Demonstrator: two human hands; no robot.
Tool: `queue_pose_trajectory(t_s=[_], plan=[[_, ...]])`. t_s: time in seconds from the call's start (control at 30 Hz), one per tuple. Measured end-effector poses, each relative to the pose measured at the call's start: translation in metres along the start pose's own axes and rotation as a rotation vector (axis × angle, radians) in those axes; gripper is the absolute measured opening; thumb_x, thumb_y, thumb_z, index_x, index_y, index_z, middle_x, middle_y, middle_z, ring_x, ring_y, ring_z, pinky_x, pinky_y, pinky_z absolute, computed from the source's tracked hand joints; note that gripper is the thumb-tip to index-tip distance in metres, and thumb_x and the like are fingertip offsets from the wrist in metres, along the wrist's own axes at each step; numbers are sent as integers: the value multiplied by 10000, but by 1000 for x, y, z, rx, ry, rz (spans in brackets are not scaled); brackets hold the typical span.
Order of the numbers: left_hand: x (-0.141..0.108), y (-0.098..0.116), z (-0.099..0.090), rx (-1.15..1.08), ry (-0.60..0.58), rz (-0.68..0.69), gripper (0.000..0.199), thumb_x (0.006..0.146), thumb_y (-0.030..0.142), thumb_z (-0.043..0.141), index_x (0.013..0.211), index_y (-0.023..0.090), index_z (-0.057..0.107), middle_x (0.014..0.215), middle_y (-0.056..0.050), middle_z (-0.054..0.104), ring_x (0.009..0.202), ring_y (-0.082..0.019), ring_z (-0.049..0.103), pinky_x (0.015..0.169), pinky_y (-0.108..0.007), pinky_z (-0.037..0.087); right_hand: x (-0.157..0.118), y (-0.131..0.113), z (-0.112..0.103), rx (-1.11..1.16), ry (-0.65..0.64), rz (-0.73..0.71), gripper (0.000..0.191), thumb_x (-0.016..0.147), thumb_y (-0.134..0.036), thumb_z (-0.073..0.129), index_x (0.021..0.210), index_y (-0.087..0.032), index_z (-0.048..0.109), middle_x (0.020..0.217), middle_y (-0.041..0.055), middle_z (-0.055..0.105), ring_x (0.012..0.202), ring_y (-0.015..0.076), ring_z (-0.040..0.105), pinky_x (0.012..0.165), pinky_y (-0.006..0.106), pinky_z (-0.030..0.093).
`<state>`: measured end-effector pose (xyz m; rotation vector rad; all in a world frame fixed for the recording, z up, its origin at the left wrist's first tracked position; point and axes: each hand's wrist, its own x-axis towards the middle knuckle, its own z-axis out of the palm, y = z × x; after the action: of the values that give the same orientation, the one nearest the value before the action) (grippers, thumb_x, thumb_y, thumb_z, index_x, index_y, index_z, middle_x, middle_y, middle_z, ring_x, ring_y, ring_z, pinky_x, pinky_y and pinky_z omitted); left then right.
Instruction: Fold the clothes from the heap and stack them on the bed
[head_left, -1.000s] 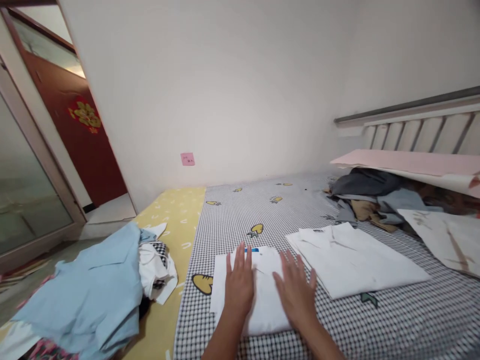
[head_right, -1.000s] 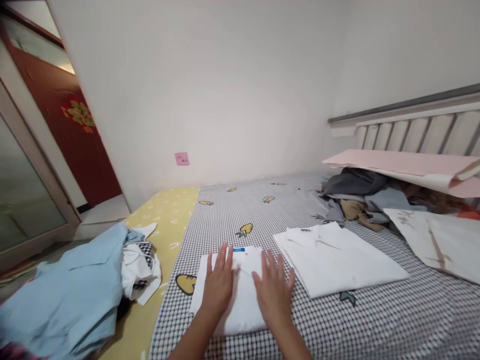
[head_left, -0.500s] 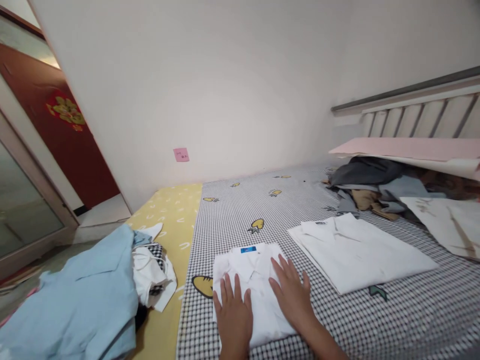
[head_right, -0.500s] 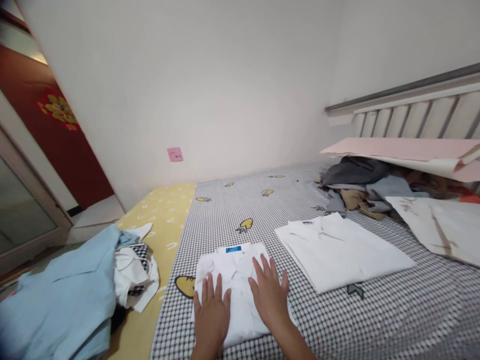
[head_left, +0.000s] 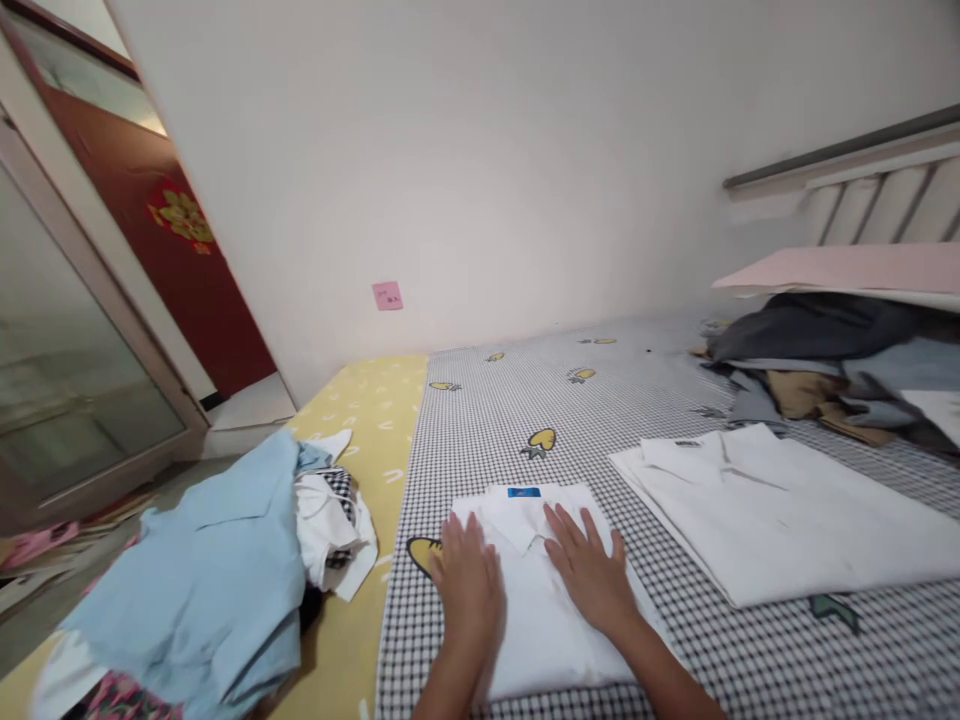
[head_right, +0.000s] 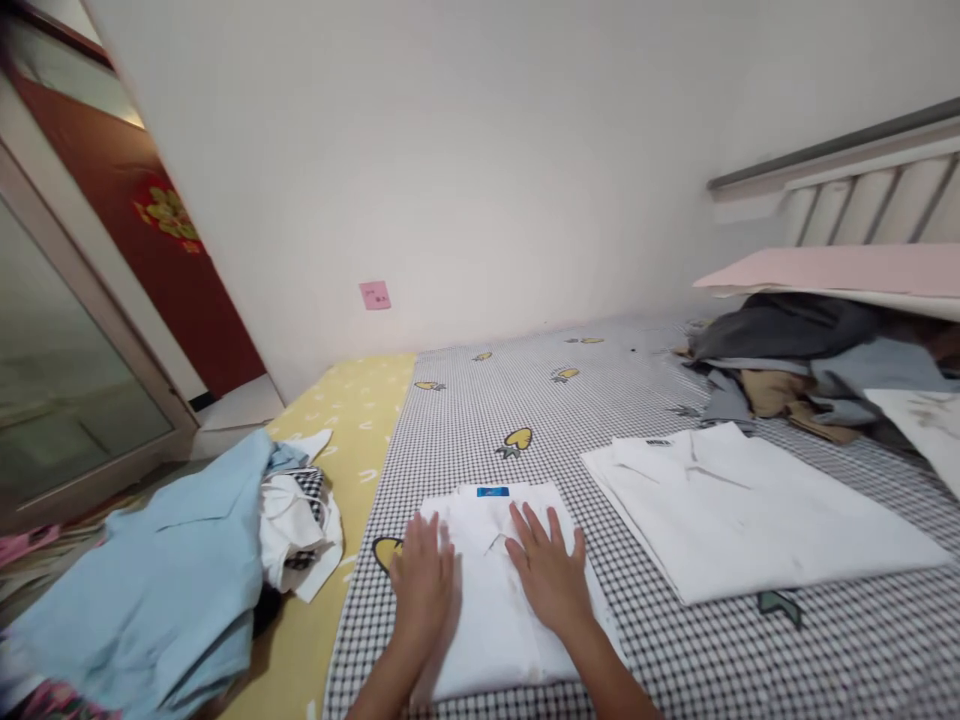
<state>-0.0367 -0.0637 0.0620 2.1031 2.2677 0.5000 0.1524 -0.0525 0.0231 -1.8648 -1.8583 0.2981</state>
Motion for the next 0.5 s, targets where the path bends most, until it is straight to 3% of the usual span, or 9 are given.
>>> queue_pose_trajectory(t_s=[0.07, 0.23, 0.37, 0.5], plan=[[15, -3, -7, 24, 29, 48, 560, 1016, 328, 197, 1569, 243, 207, 1668, -96, 113, 1541, -278, 100, 1213, -628, 126, 0, -4, -4, -31, -24, 10, 548, 1007, -488, 290, 1546, -386, 283, 1616, -59, 302, 1526, 290, 128, 1179, 662, 7], [38, -12, 6, 136, -240, 129, 592, 1006, 456, 218, 1555, 237, 251, 1652, -73, 169, 1533, -280, 155, 1207, -632, 155, 2, -5, -2, -10, 28, 37, 542, 1014, -487, 295, 1549, -403, 263, 1624, -55, 288, 1524, 280, 143, 1187, 639, 1], [42, -12, 11, 174, -293, 99, 608, 1006, 472, 173, 1563, 232, 210, 1658, -51, 96, 1540, -278, 104, 1209, -633, 131, 3, -3, 2, -1, 42, 36, 542, 1016, -502, 292, 1548, -401, 270, 1627, -48, 287, 1526, 272, 131, 1189, 625, -25], [35, -4, -6, 167, -335, 89, 621, 1003, 490, 190, 1562, 221, 210, 1655, -79, 106, 1534, -308, 117, 1195, -650, 157, 2, -7, 0, -33, 23, 37, 541, 1020, -515, 272, 1544, -384, 288, 1629, -43, 285, 1527, 277, 120, 1183, 635, -25]])
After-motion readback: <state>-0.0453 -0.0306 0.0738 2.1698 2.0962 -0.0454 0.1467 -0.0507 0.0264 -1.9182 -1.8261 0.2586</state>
